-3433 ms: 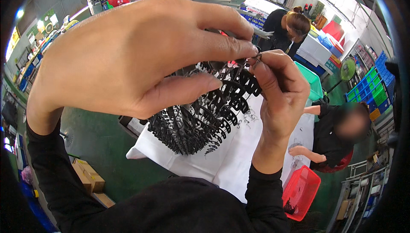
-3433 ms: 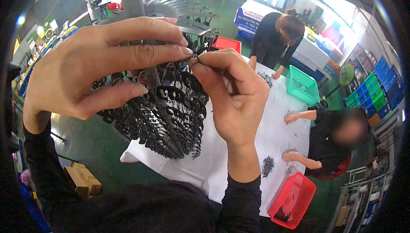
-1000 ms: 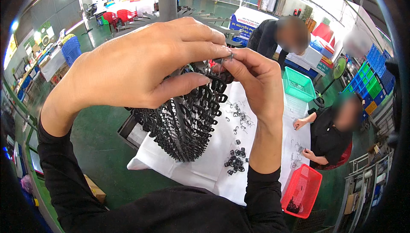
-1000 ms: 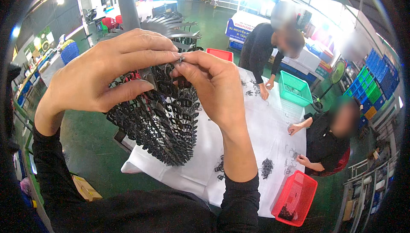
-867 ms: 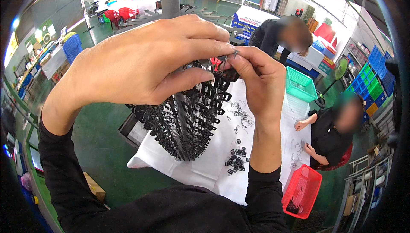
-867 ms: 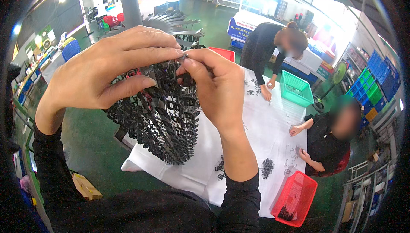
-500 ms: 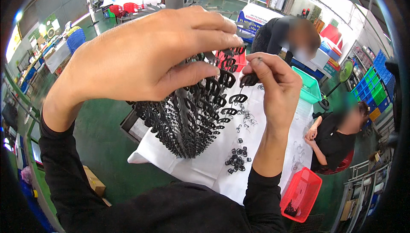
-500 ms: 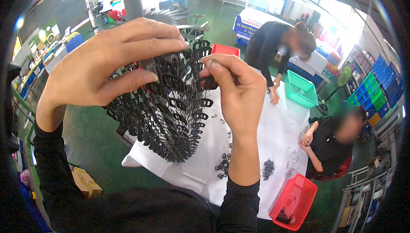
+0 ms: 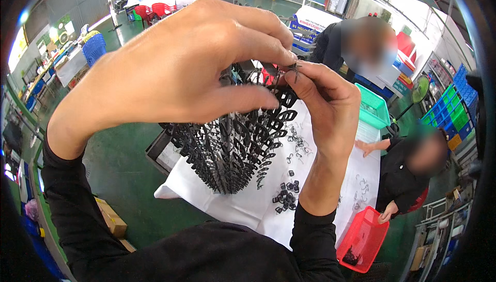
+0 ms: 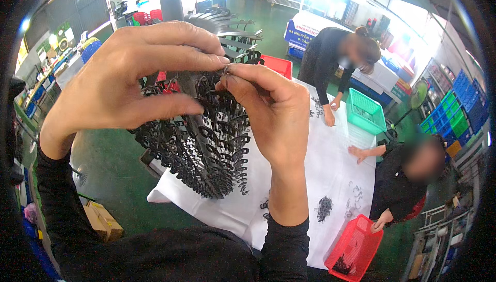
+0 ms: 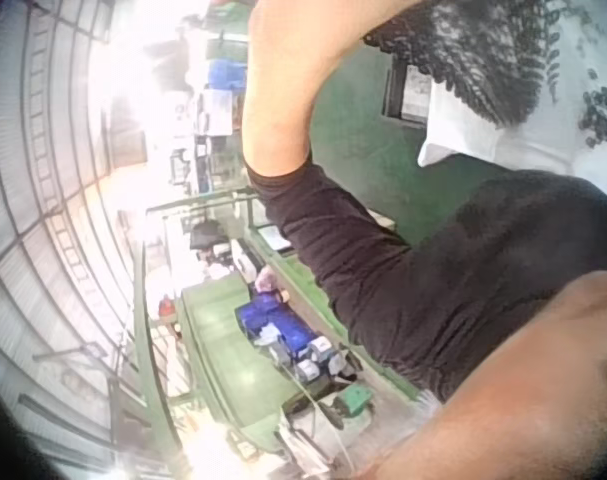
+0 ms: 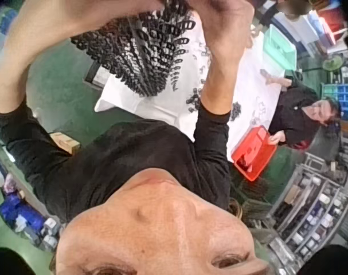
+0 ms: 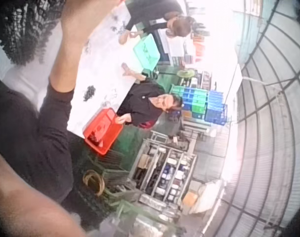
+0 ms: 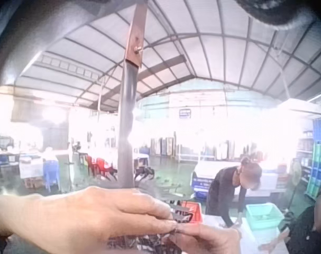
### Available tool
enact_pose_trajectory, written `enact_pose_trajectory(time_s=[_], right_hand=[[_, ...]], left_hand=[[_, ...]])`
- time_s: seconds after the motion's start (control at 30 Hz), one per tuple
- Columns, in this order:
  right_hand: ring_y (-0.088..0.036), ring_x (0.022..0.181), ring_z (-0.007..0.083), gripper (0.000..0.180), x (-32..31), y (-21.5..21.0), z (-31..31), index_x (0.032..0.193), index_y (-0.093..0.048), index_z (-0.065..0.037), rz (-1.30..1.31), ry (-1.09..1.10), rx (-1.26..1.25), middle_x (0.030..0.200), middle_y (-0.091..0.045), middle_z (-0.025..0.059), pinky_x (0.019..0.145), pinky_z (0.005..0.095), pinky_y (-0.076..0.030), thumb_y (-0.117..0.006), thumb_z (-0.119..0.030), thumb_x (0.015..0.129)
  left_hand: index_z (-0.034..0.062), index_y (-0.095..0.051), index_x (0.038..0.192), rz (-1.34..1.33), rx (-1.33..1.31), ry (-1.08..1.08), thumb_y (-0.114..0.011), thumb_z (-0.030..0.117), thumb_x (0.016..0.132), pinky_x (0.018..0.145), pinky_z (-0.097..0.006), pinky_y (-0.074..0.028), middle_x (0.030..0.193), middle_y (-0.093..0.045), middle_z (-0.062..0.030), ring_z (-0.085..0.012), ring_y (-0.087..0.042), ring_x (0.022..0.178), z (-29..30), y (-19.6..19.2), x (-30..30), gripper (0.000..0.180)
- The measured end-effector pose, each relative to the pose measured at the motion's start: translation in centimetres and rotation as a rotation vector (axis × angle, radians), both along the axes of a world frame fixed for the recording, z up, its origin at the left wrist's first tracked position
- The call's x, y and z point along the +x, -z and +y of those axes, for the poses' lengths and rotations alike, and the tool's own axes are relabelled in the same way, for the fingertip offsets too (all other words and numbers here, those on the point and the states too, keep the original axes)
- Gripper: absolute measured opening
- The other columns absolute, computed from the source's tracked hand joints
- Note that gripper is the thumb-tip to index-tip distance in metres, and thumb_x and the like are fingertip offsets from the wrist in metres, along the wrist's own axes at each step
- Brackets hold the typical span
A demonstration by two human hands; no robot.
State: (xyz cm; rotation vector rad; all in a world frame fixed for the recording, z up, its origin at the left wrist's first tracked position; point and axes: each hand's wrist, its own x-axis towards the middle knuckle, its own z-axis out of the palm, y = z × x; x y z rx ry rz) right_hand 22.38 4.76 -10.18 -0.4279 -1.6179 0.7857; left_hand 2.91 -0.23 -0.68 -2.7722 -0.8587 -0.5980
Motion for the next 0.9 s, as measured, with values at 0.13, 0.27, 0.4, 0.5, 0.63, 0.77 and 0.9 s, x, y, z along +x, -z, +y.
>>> enact_pose_trajectory(time_s=[0.13, 0.27, 0.4, 0.5, 0.63, 0.77, 0.9], right_hand=[[-0.064, 0.076, 0.0101, 0.012, -0.1, 0.1, 0.0, 0.097, -0.067, 0.003, 0.016, 0.006, 0.008, 0.082, -0.068, 0.0054, 0.068, 0.0217, -0.049, -0.063, 0.003, 0.086], [-0.064, 0.076, 0.0109, 0.013, -0.3, 0.4, 0.0, 0.097, -0.066, 0.003, 0.07, 0.017, 0.024, 0.082, -0.067, 0.0059, 0.068, 0.022, -0.05, -0.063, 0.005, 0.085], [-0.064, 0.075, 0.0123, 0.011, -0.2, 0.6, -0.1, 0.095, -0.066, 0.005, 0.152, 0.007, 0.021, 0.084, -0.067, 0.0072, 0.068, 0.023, -0.051, -0.062, 0.006, 0.085], [-0.064, 0.074, 0.0128, 0.01, 0.7, 0.6, -0.2, 0.093, -0.067, 0.006, 0.176, 0.034, 0.024, 0.084, -0.066, 0.0077, 0.068, 0.0232, -0.051, -0.06, 0.005, 0.086], [-0.063, 0.076, 0.0146, 0.013, 3.1, 0.9, 0.2, 0.095, -0.067, 0.007, 0.099, 0.163, 0.023, 0.083, -0.065, 0.0094, 0.069, 0.0256, -0.05, -0.062, -0.003, 0.087], [-0.064, 0.079, 0.0136, 0.016, 5.7, 2.8, 1.0, 0.098, -0.067, 0.007, 0.053, 0.231, 0.017, 0.089, -0.068, 0.0097, 0.073, 0.0256, -0.052, -0.065, -0.004, 0.087], [-0.065, 0.08, 0.0117, 0.015, 8.5, 6.1, 1.2, 0.098, -0.067, 0.006, 0.037, 0.345, -0.074, 0.089, -0.069, 0.0073, 0.076, 0.0232, -0.05, -0.064, -0.004, 0.088]], left_hand=[[0.0026, -0.062, 0.119, 0.077, -0.002, 0.06, -0.073, 0.007, 0.069, 0.091, -0.04, -0.049, 0.121, -0.058, -0.0162, -0.0336, -0.059, 0.108, 0.0, -0.6, -0.7, 0.051], [0.0027, -0.061, 0.119, 0.072, 0.004, 0.068, -0.068, 0.004, 0.072, 0.092, -0.039, -0.048, 0.122, -0.057, -0.016, -0.0336, -0.059, 0.109, 0.4, -0.2, -0.9, 0.048], [0.003, -0.061, 0.119, 0.022, 0.012, 0.109, -0.066, 0.001, 0.073, 0.091, -0.039, -0.049, 0.121, -0.058, -0.016, -0.0334, -0.059, 0.108, 0.7, 0.1, -0.9, 0.047], [0.0037, -0.061, 0.121, 0.032, 0.017, 0.05, -0.066, 0.002, 0.073, 0.091, -0.037, -0.049, 0.12, -0.058, -0.0164, -0.0333, -0.059, 0.108, 0.5, -0.2, -0.8, 0.047], [0.0042, -0.061, 0.122, 0.145, 0.125, -0.122, -0.062, 0.007, 0.08, 0.095, -0.038, -0.045, 0.123, -0.058, -0.0174, -0.0327, -0.057, 0.112, 0.3, -0.8, -1.5, 0.043], [0.0044, -0.06, 0.123, 0.168, 0.153, -0.18, -0.063, 0.009, 0.08, 0.097, -0.038, -0.044, 0.125, -0.057, -0.0172, -0.0327, -0.055, 0.115, 1.0, 0.1, -2.3, 0.044], [0.0047, -0.058, 0.125, 0.18, 0.132, -0.197, -0.063, 0.012, 0.081, 0.099, -0.039, -0.042, 0.127, -0.056, -0.0169, -0.0327, -0.054, 0.118, 1.1, 0.7, -2.7, 0.045]])
